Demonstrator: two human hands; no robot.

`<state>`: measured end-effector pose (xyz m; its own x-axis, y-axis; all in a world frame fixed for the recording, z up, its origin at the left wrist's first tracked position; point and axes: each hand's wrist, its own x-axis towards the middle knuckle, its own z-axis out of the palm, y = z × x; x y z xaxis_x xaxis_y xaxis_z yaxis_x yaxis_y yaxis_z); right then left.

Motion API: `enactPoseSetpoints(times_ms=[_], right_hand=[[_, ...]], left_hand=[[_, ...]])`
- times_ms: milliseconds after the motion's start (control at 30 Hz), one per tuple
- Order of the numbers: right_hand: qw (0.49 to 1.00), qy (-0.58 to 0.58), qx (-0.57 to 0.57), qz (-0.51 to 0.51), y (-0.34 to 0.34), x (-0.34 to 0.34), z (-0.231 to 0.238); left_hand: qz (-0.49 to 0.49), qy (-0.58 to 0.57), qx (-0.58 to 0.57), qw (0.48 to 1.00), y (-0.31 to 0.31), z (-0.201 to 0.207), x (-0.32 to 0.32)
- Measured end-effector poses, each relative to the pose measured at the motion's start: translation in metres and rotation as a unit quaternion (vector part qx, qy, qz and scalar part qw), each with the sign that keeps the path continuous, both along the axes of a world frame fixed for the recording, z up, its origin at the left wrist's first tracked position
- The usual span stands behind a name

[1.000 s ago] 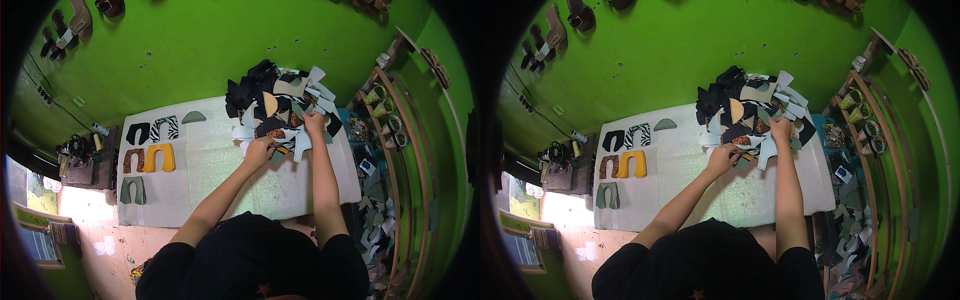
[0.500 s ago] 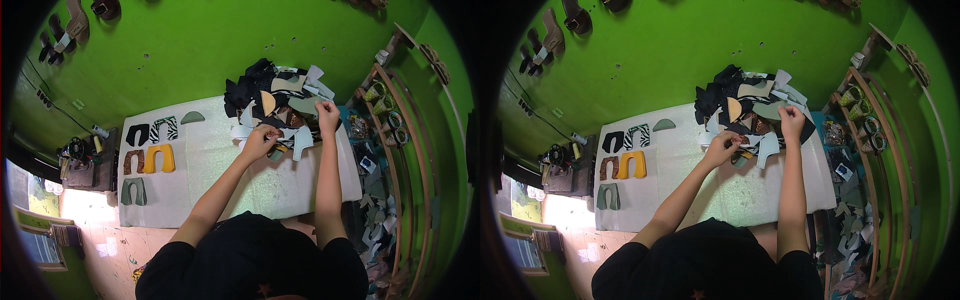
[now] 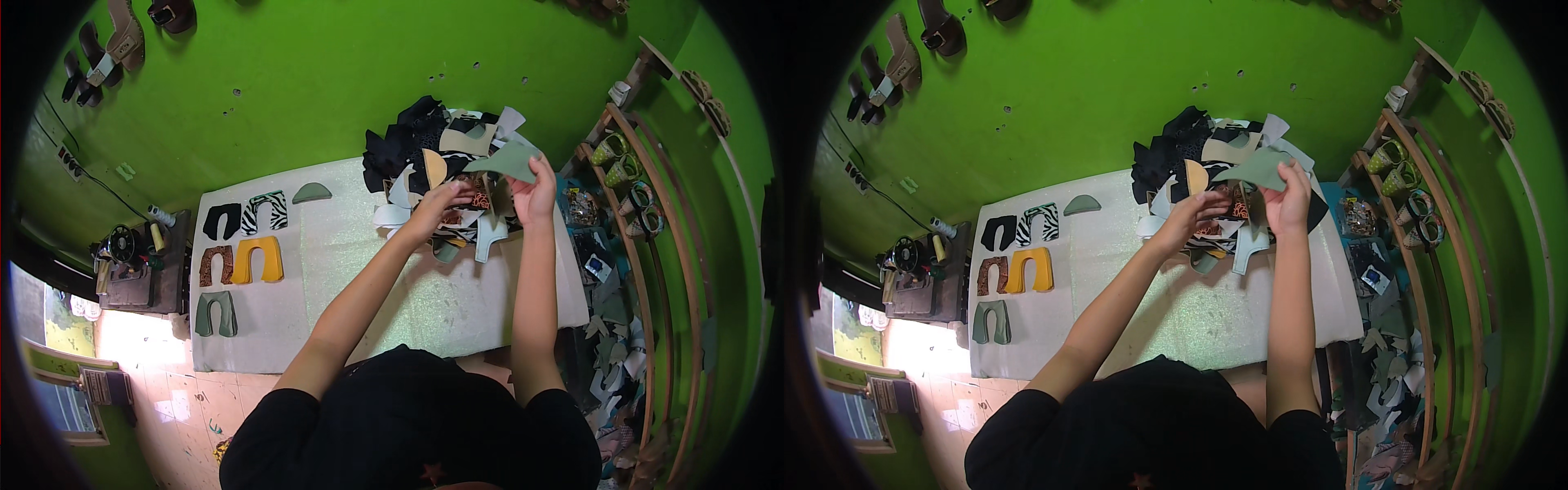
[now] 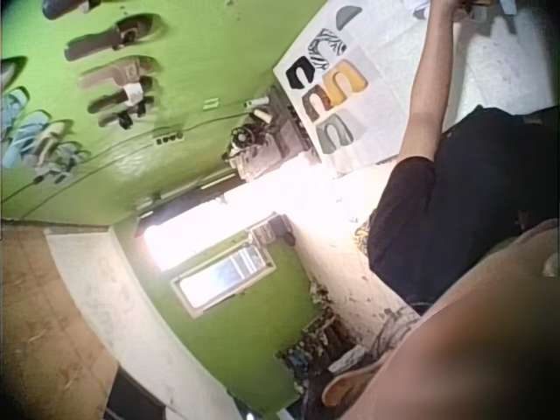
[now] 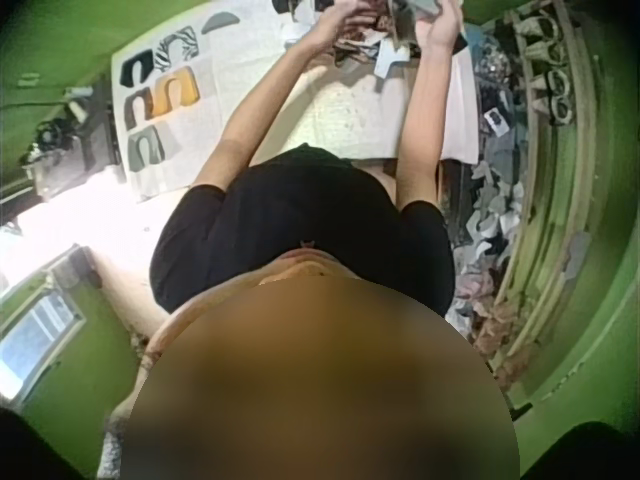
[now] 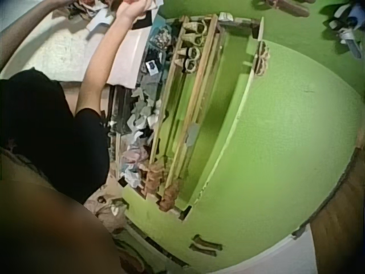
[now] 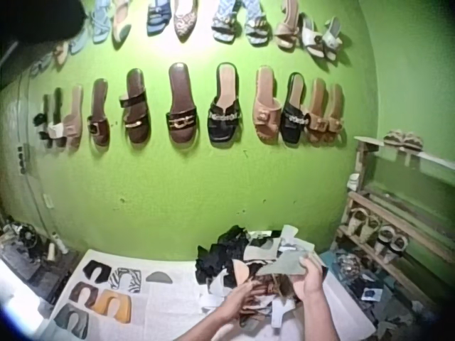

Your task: Organize shoe component materials on a table into categorized stacks.

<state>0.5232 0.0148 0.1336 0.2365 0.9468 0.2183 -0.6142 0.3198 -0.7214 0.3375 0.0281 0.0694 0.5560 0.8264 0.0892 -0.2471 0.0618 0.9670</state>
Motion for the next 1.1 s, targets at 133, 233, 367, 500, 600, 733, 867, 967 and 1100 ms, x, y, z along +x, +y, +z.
enactPoseSetpoints(times_ms=[133, 233, 367, 500, 600, 733, 867, 967, 1100], right_hand=[[0.995, -0.104, -0.001, 0.005, -0.014, -0.020, -0.027], [0.951, -0.308, -0.012, -0.024, -0.031, -0.034, -0.049], [0.944, -0.307, -0.083, 0.083, -0.055, -0.052, -0.063], [0.922, -0.342, -0.129, 0.130, -0.062, -0.053, -0.080], [0.903, -0.379, -0.138, 0.150, -0.062, -0.049, -0.076], [0.900, -0.421, -0.106, 0.043, -0.060, -0.043, -0.067], [0.898, -0.436, -0.045, -0.027, -0.065, -0.060, -0.041], [0.838, -0.531, 0.094, -0.086, -0.067, -0.079, -0.032], [0.854, -0.511, 0.013, 0.097, -0.072, -0.095, -0.043]], left_hand=[[-0.052, -0.140, -0.158, 0.976, -0.001, 0.015, -0.001], [0.006, -0.165, -0.206, 0.964, 0.000, 0.017, -0.007], [0.074, -0.164, -0.233, 0.956, 0.002, 0.001, -0.017], [0.067, -0.160, -0.192, 0.966, 0.006, -0.013, -0.035], [0.091, -0.135, -0.165, 0.973, 0.000, -0.007, -0.046], [0.063, -0.110, -0.133, 0.983, -0.010, 0.007, -0.060], [0.051, -0.120, -0.124, 0.984, -0.024, 0.014, -0.081], [0.019, -0.107, -0.111, 0.988, -0.038, 0.027, -0.095], [0.020, -0.115, -0.112, 0.987, -0.046, 0.022, -0.115]])
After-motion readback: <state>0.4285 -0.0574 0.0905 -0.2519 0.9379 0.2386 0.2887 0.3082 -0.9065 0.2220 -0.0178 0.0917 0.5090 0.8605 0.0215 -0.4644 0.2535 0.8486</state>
